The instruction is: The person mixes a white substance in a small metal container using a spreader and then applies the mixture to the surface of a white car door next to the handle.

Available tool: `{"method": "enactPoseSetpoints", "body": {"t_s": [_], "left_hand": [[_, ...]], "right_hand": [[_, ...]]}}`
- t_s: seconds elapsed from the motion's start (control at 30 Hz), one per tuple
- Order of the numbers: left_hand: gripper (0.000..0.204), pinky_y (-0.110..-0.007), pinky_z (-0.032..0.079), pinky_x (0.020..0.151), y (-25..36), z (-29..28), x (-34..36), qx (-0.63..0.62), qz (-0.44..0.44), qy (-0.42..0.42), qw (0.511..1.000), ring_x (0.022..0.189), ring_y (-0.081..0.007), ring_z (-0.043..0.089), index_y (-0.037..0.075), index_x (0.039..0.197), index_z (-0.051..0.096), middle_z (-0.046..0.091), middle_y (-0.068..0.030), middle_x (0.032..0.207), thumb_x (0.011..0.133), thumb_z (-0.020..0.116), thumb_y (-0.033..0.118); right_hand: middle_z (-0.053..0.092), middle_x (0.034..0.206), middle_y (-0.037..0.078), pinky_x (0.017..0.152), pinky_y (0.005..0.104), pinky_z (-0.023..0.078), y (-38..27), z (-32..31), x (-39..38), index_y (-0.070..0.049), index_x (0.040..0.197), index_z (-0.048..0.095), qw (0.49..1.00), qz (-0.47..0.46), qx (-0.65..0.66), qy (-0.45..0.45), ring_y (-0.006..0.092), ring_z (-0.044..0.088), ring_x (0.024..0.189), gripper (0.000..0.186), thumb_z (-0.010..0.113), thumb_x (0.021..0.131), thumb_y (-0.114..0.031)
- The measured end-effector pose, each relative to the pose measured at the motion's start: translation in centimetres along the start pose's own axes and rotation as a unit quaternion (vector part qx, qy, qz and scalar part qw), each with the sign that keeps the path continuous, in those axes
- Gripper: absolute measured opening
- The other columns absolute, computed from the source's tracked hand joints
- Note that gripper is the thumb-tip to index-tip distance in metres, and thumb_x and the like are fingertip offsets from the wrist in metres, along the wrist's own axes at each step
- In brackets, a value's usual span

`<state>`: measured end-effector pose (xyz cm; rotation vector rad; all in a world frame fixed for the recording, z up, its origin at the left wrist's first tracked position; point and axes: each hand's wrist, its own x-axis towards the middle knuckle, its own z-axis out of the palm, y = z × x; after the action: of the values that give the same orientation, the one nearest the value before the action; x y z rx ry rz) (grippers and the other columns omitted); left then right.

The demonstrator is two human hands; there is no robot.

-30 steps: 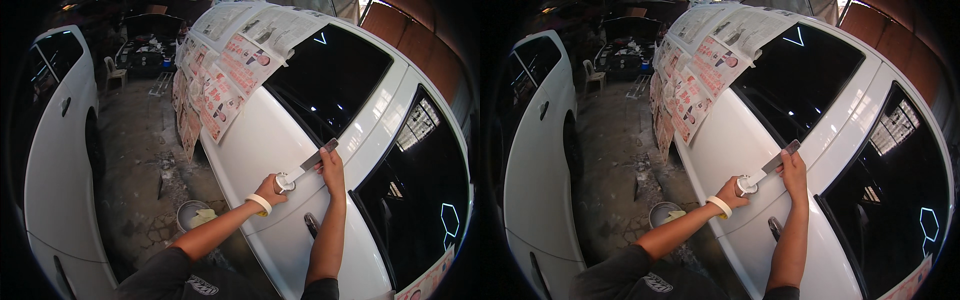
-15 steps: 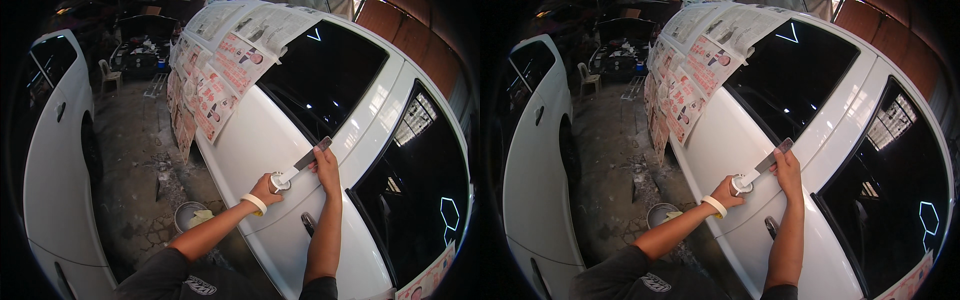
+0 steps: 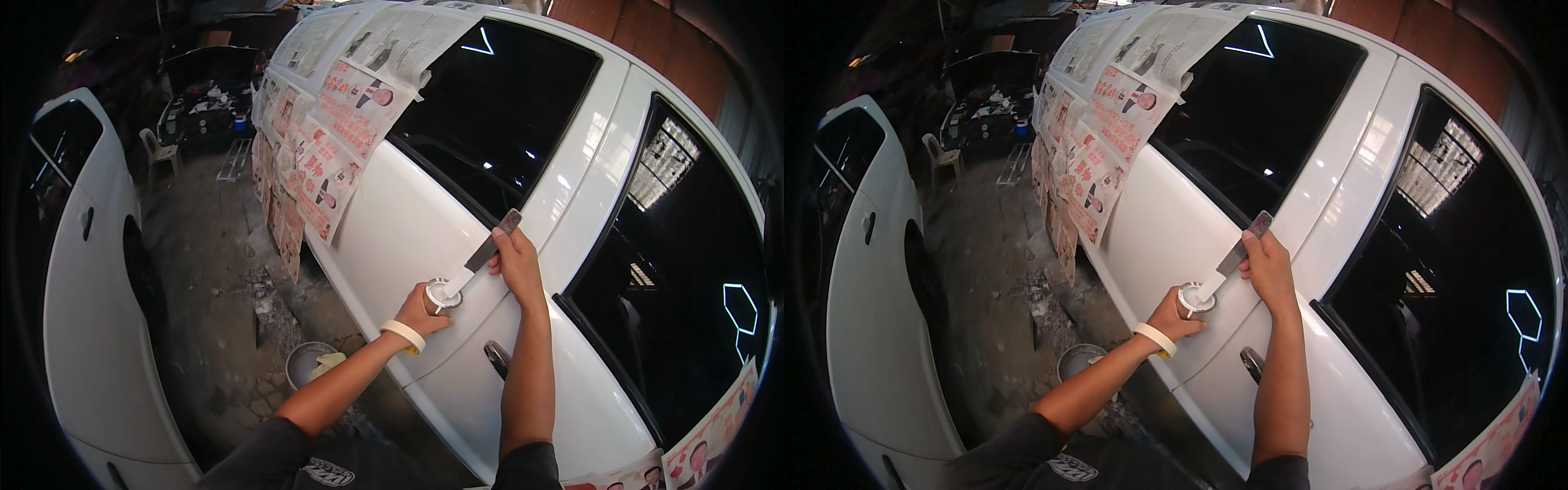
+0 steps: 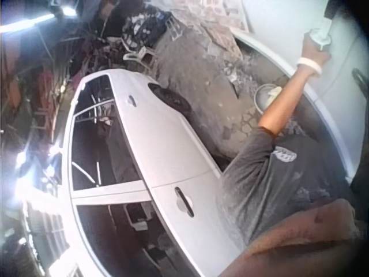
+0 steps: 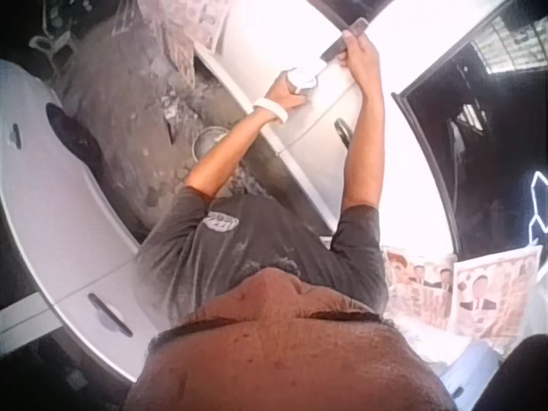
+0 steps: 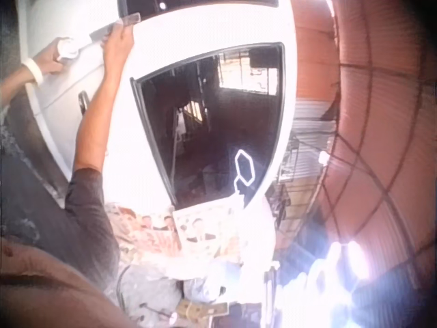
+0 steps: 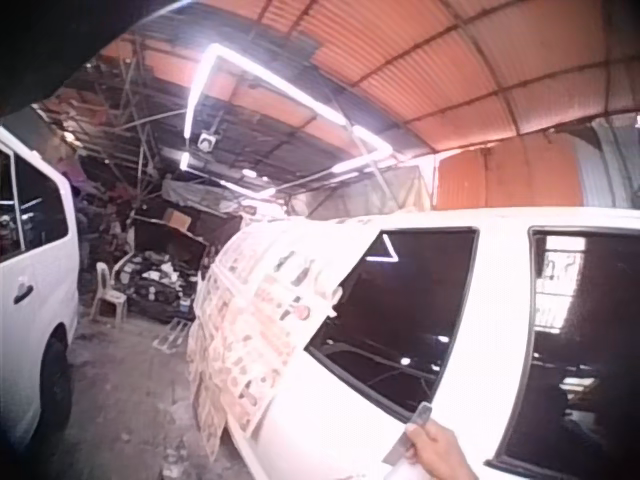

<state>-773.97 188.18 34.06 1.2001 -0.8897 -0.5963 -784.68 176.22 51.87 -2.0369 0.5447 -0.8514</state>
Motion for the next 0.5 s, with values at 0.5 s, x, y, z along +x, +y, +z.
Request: {"method": "enactPoseSetpoints", "body": {"t_s": [0.5], "left_hand": [[0.079, -0.033, 0.047, 0.101, 1.2, 3.1, -2.4, -0.079, 0.035, -0.120, 0.989, 0.115, -0.0158, 0.057, -0.002, 0.138, 0.037, 0.057, -0.0085, 0.122, 0.073, 0.082, 0.001]], "right_hand": [[0.062, 0.081, 0.002, 0.063, 0.0257, 0.050, -0.9, -4.3, -2.9, -0.003, 0.100, 0.062, 0.998, 0.031, 0.011, -0.052, 0.0100, 0.058, 0.069, 0.033, 0.054, 0.104, -0.034]]}}
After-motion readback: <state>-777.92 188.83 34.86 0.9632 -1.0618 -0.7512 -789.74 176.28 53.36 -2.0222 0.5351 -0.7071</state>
